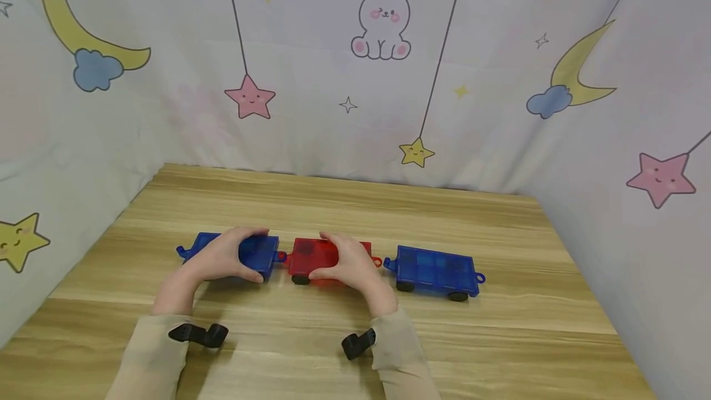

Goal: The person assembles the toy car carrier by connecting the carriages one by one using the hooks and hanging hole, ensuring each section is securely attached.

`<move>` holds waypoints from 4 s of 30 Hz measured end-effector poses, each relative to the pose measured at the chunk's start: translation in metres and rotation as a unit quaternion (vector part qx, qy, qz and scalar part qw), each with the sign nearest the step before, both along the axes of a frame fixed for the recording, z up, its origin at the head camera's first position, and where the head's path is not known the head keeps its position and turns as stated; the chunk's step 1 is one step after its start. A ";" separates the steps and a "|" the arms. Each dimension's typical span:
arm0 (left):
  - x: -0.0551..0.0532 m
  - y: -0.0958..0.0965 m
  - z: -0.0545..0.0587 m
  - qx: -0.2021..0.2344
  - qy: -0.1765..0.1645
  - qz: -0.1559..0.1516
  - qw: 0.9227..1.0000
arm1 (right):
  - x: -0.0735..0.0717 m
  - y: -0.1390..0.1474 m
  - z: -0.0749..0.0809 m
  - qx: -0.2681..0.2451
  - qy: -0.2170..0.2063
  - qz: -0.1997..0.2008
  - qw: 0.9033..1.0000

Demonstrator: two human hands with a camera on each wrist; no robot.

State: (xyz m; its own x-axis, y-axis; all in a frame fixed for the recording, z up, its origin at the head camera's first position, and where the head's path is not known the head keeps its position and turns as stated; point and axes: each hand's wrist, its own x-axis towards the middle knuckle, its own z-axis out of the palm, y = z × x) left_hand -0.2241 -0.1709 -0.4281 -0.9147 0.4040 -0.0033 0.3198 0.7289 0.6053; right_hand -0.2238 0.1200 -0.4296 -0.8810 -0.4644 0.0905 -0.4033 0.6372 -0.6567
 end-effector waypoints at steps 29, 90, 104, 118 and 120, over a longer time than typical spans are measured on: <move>0.002 0.082 0.012 0.020 0.157 -0.018 0.987 | 0.006 0.119 0.017 -0.021 0.028 -0.067 0.997; -0.003 0.147 -0.007 0.046 0.039 -0.036 0.998 | 0.008 0.184 -0.006 -0.056 -0.048 -0.075 0.994; -0.002 0.145 -0.007 0.069 0.025 -0.034 0.997 | 0.008 0.183 -0.005 -0.065 -0.058 -0.079 0.993; -0.002 0.143 -0.007 0.088 0.020 -0.035 0.995 | 0.009 0.181 -0.004 -0.063 -0.055 -0.077 0.993; -0.003 0.143 -0.007 0.090 0.019 -0.035 0.995 | 0.009 0.180 -0.003 -0.063 -0.055 -0.076 0.994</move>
